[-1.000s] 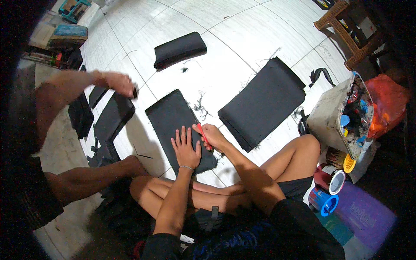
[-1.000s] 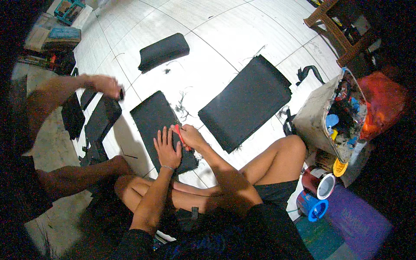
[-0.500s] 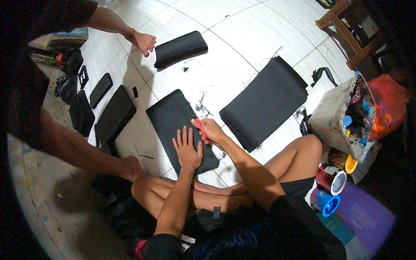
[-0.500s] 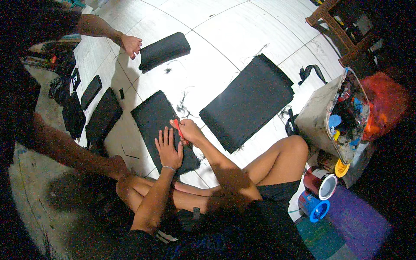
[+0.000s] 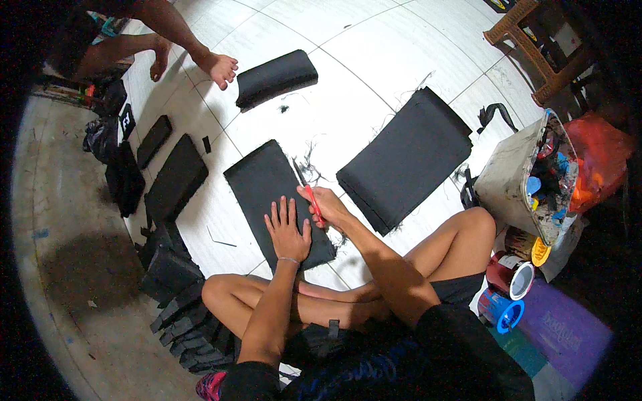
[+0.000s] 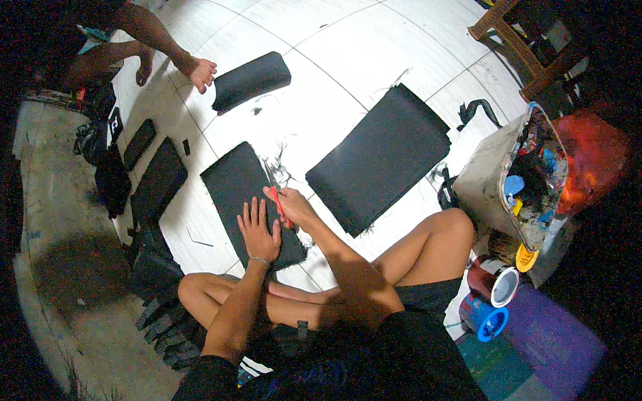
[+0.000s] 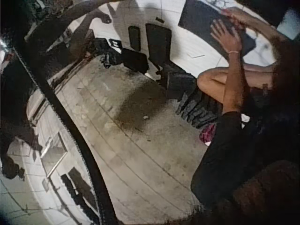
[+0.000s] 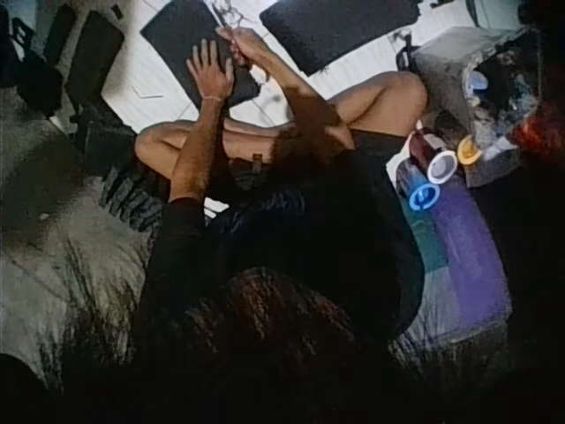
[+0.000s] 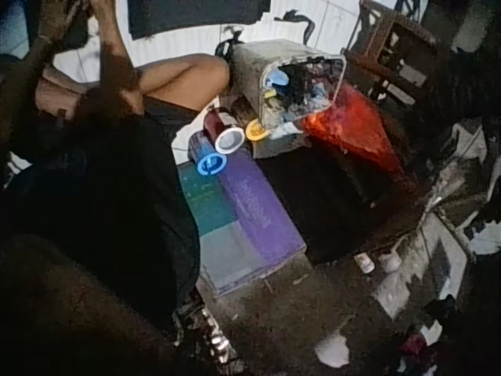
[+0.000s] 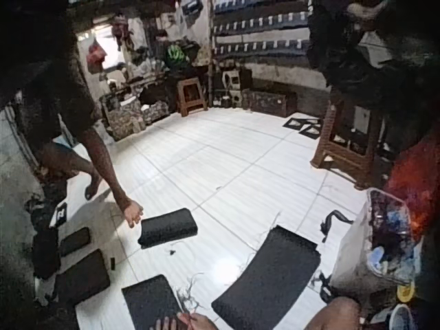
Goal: The person sits on the floor and uses red-handled scissors to trim the edges of black fabric pieces. They pick up a piece, cut along the sides to remove loose threads, and place the trimmed fabric onto a stack.
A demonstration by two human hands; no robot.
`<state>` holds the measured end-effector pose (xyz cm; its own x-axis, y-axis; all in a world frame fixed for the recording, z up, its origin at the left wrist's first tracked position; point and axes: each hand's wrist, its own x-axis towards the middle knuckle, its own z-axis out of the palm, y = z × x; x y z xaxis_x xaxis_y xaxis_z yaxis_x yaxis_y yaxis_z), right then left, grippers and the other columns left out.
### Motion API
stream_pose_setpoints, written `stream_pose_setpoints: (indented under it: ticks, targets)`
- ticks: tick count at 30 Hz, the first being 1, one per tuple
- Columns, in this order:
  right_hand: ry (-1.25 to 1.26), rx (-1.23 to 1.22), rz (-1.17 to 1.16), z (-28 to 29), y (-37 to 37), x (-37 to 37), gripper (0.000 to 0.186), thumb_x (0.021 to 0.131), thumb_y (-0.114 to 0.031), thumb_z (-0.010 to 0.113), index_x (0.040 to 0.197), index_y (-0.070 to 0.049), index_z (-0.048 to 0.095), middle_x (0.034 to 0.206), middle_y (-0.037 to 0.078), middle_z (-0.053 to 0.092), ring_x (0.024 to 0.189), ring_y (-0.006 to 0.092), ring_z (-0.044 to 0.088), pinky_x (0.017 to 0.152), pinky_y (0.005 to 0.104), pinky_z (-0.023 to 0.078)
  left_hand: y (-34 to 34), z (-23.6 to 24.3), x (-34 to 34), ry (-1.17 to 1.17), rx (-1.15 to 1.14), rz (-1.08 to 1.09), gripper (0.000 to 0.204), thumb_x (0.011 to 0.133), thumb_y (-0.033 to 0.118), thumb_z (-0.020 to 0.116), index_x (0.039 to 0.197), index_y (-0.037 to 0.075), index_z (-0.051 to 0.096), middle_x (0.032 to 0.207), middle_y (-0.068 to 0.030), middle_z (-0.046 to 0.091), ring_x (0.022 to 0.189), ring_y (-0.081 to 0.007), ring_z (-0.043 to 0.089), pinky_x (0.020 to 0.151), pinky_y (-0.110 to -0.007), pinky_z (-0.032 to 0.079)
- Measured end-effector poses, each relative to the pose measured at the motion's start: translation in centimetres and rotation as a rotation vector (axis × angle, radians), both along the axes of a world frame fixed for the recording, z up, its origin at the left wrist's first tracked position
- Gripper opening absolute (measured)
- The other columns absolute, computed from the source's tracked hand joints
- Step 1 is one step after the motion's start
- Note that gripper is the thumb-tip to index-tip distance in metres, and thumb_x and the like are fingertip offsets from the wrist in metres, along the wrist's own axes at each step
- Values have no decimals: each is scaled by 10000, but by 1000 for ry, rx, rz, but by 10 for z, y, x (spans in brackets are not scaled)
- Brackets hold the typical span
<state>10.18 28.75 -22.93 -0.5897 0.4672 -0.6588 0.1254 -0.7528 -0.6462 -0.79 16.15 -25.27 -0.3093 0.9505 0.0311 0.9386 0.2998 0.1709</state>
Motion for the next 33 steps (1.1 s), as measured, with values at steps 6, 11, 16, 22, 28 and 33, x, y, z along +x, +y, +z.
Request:
stream_pose_setpoints:
  ticks: [6, 11, 16, 22, 28, 33]
  targets:
    - [14, 0, 78, -3, 13, -5, 483, 880, -538, 634, 830, -70, 526, 583, -27, 458, 415, 63, 453, 331, 225, 366, 1, 3, 0, -2, -15, 1, 612, 903, 343, 514, 1445, 87, 393, 1542, -109, 299, 1441, -336, 205, 1163, -544, 107]
    - [65, 34, 12, -1, 21, -16, 529, 885, -528, 634, 671, -67, 488, 522, -3, 460, 387, 93, 462, 339, 259, 378, 1, 3, 1, -23, -8, -5, 592, 904, 305, 518, 1431, 62, 397, 1539, -129, 302, 1434, -361, 215, 1152, -568, 112]
    - [102, 25, -64, -7, 19, -22, 477, 896, -472, 648, 754, -28, 547, 524, -3, 477, 401, 93, 472, 355, 263, 377, 2, 2, 1, -24, -11, -5, 598, 906, 306, 520, 1439, 71, 387, 1541, -125, 298, 1438, -357, 206, 1155, -565, 110]
    - [94, 130, -234, 4, 7, -18, 314, 932, -332, 644, 954, -29, 565, 613, -15, 468, 453, 67, 446, 368, 239, 368, 2, 4, 1, -24, -15, -2, 604, 913, 309, 514, 1451, 78, 367, 1545, -125, 287, 1441, -354, 200, 1160, -560, 97]
    - [1, 155, -193, 9, 17, -7, 333, 948, -342, 615, 1047, -32, 547, 639, -11, 468, 448, 80, 464, 370, 245, 377, 1, 4, 1, -11, -23, 3, 610, 908, 327, 516, 1453, 90, 376, 1545, -113, 289, 1442, -341, 199, 1165, -548, 97]
    - [220, 158, -557, 5, 25, 4, 367, 949, -434, 582, 1025, -84, 498, 662, -6, 473, 515, 97, 506, 421, 254, 435, 2, 5, 2, -18, -11, 1, 616, 903, 337, 519, 1451, 91, 383, 1544, -105, 294, 1440, -336, 204, 1166, -543, 102]
